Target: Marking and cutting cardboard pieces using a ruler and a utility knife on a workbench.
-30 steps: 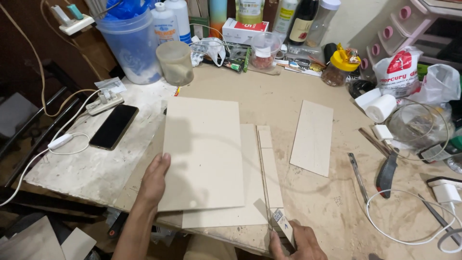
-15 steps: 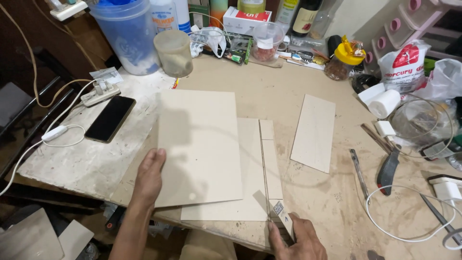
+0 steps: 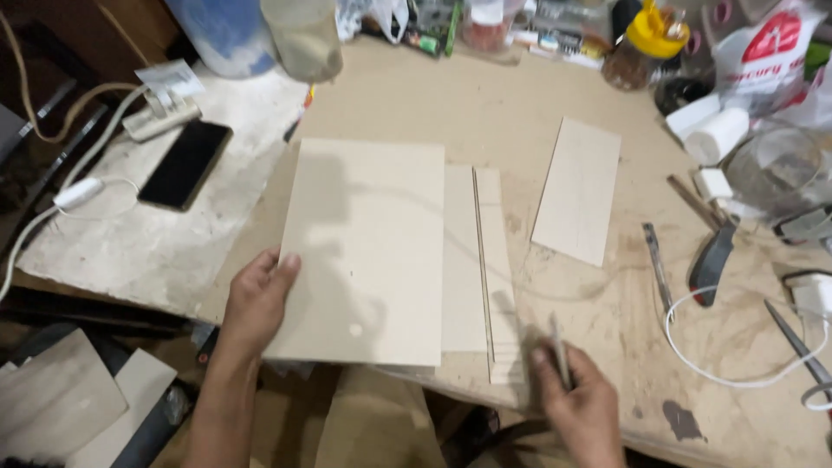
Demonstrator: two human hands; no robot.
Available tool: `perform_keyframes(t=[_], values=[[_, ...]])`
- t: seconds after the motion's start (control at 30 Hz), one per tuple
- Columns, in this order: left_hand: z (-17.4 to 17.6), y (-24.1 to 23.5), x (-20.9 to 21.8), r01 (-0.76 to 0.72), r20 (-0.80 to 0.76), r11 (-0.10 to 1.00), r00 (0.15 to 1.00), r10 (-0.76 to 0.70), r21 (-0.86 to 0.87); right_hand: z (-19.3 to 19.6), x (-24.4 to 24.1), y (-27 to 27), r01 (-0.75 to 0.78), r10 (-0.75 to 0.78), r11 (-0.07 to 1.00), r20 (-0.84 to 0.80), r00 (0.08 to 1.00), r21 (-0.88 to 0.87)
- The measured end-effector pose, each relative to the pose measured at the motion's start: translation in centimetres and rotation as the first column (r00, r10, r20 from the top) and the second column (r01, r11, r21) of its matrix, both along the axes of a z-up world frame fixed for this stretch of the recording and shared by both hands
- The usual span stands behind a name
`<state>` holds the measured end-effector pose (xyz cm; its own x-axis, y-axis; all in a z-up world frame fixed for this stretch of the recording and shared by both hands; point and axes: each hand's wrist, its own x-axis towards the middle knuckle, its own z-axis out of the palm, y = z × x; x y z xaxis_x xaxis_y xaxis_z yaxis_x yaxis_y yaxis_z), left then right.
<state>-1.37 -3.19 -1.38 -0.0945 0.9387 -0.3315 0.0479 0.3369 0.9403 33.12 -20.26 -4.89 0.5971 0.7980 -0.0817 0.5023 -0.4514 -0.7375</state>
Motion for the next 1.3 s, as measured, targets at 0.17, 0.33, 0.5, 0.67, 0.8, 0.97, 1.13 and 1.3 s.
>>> perform_keyframes(t=[0.17, 0.33, 0.5, 0.67, 0.8, 0.97, 1.13, 1.3], values=[[4.7, 1.6, 2.7, -0.040, -0.079, 0.989, 0.996, 0.029, -0.141, 2.7, 0.6, -0.1, 0.008, -0.014, 1.000, -0.259, 0.966, -0.026], [-9.2, 15.8, 5.8, -0.010, -0.005, 0.987, 1.000, 0.011, 0.158, 3.1, 0.3, 0.2, 0.052, -0.078, 0.994, -0.291, 0.954, -0.095], [-8.9, 20.6, 12.7, -0.030, 0.228, 0.943, 0.972, -0.049, 0.333, 4.5, 0.0, 0.5, 0.114, -0.154, 0.982, -0.292, 0.944, -0.148], [-0.7, 17.3, 15.1, 0.112, 0.052, 0.985, 0.993, -0.106, -0.134, 3.2, 0.9, 0.1, 0.230, -0.247, 0.969, -0.347, 0.905, -0.092], [-3.5, 18.5, 15.4, 0.104, -0.086, 0.995, 0.991, -0.104, -0.011, 3.3, 1.4, -0.1, 0.241, -0.275, 0.961, -0.380, 0.883, -0.136], [-1.9, 17.2, 14.9, 0.138, -0.085, 0.985, 0.985, -0.148, -0.106, 2.5, 1.7, -0.3, 0.168, -0.156, 0.986, -0.379, 0.912, -0.002], [-1.4, 16.9, 14.8, 0.149, -0.112, 0.985, 0.981, -0.158, -0.084, 2.8, 1.4, -0.2, 0.174, -0.163, 0.985, -0.409, 0.898, -0.012], [-1.4, 16.4, 14.7, 0.181, -0.151, 0.978, 0.969, -0.195, -0.101, 3.7, 1.0, -0.3, 0.167, -0.184, 0.983, -0.340, 0.922, -0.079]])
